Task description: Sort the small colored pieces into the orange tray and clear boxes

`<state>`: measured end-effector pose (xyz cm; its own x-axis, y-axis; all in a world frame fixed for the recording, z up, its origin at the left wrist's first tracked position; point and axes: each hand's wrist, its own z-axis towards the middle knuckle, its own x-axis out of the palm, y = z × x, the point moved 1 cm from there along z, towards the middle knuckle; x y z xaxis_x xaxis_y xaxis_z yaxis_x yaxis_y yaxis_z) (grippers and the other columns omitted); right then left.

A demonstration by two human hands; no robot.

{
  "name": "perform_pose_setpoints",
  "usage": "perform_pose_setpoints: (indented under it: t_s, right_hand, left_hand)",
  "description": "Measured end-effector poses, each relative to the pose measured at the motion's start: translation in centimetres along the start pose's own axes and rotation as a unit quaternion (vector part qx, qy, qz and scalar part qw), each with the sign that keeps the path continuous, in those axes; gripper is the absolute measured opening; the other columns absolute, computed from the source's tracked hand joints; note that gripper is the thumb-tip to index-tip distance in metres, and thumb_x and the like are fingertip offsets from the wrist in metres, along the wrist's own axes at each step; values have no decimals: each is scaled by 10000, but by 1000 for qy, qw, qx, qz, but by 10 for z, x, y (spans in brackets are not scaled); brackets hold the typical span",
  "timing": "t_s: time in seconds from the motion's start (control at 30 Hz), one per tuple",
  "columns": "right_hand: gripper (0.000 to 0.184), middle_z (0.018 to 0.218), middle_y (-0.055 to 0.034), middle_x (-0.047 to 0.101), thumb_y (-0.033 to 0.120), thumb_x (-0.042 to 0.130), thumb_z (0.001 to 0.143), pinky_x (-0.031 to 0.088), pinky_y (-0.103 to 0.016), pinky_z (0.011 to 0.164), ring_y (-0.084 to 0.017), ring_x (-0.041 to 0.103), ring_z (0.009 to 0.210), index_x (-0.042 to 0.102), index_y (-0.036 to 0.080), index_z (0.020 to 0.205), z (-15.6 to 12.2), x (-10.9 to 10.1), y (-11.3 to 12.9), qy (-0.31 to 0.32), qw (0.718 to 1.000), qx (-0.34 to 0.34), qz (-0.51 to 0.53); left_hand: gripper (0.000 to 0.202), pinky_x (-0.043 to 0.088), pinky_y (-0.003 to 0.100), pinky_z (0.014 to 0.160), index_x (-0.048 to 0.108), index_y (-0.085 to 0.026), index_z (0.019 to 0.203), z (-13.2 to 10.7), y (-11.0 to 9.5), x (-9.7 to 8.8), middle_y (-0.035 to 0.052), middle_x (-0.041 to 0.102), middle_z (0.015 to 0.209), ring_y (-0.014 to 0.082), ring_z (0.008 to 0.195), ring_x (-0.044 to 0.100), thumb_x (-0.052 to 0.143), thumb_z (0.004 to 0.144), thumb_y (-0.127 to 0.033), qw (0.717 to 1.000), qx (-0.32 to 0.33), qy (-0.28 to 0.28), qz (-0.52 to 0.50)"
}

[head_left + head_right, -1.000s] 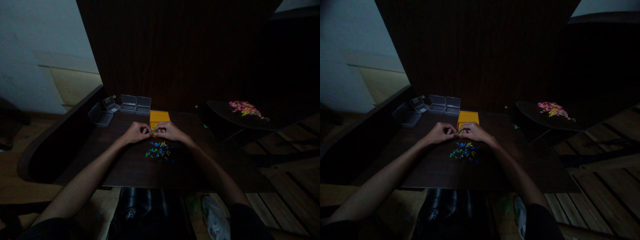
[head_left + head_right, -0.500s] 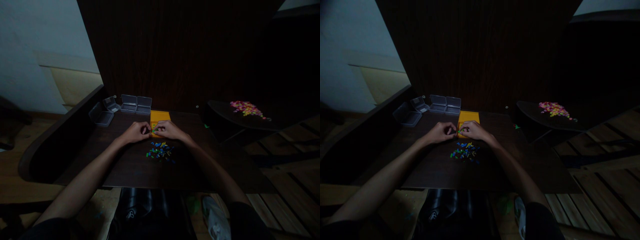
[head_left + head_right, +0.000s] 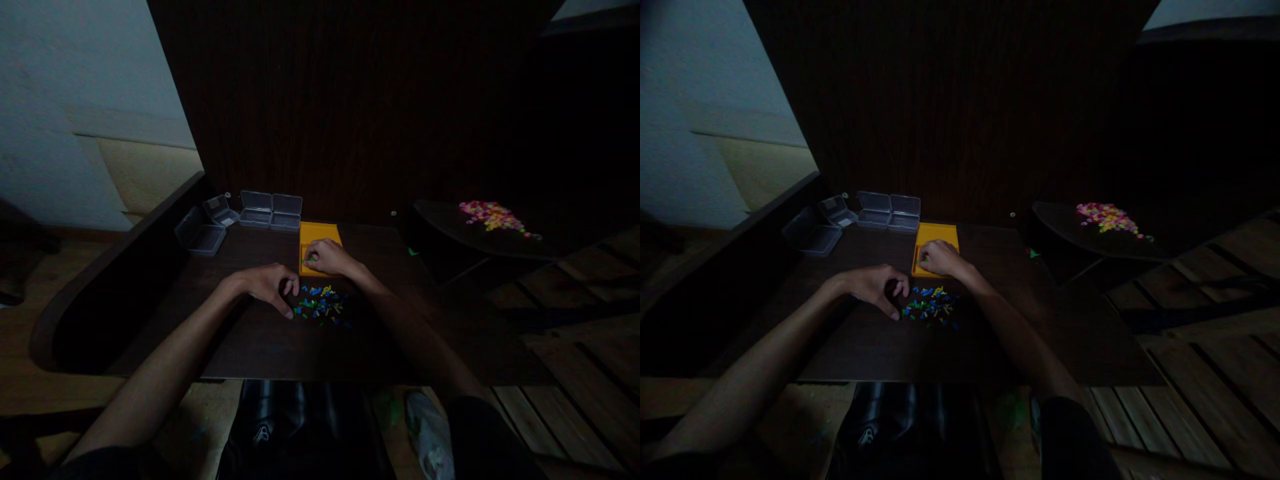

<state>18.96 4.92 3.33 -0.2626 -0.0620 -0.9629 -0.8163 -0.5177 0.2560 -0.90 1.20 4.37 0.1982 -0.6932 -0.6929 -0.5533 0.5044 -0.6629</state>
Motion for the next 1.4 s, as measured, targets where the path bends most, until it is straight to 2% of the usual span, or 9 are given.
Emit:
perform_pose_setpoints:
  t_s: [0.17,0.33,0.47,0.53,0.67,0.8,0.97,1.4]
  right_hand:
    - [164,774,-37,657,263,680,798,291,-242,599,-134,520,681,763,153,886,-2,-5,0,7,1000,2,2]
    - [146,690,0,567,208,668,783,307,-219,587,-100,464,611,751,129,873,-19,-18,-7,-9,995,-57,80]
    - [140,629,28,492,238,663,796,338,-213,580,-92,452,585,745,126,814,-43,-26,-7,48,978,-127,157]
    - [148,606,39,474,246,664,806,355,-211,584,-90,451,573,749,128,834,-55,-25,-3,79,972,-139,173]
    - [176,629,38,523,191,680,786,379,-216,616,-93,471,588,753,149,940,-70,-16,4,127,969,-152,148]
    - [234,678,17,560,130,653,776,380,-216,625,-100,498,620,752,149,987,-75,-9,10,126,973,-150,124]
    - [302,705,12,566,143,647,780,365,-209,616,-104,501,634,744,177,1064,-77,-11,17,128,972,-160,111]
    - [257,695,11,583,168,631,804,351,-203,614,-102,505,631,753,186,1029,-75,-13,17,147,972,-161,86]
  left_hand:
    - [478,375,199,581,662,-171,894,2,0,1,-37,621,748,110,652,561,848,561,-459,999,-4,3,32]
    - [439,380,208,578,650,-170,869,4,-1,2,-40,616,724,111,624,555,842,577,-436,999,-8,-4,39]
    - [451,382,206,573,654,-166,868,4,-5,3,-44,608,716,110,620,556,851,565,-436,999,-4,2,33]
    - [445,380,204,570,658,-165,863,4,-6,5,-47,606,710,107,616,554,853,564,-430,1000,4,3,29]
    - [375,380,199,574,672,-163,834,5,-8,8,-47,609,703,97,604,546,842,589,-388,999,24,7,22]
    - [303,387,190,582,686,-155,833,6,-7,10,-39,604,709,90,606,545,815,627,-337,999,40,10,16]
    - [280,391,193,579,699,-143,849,5,-5,10,-28,616,724,98,618,553,792,638,-302,999,47,13,22]
    - [248,401,192,570,695,-137,830,4,-2,8,-14,644,717,103,621,567,768,634,-271,999,54,4,2]
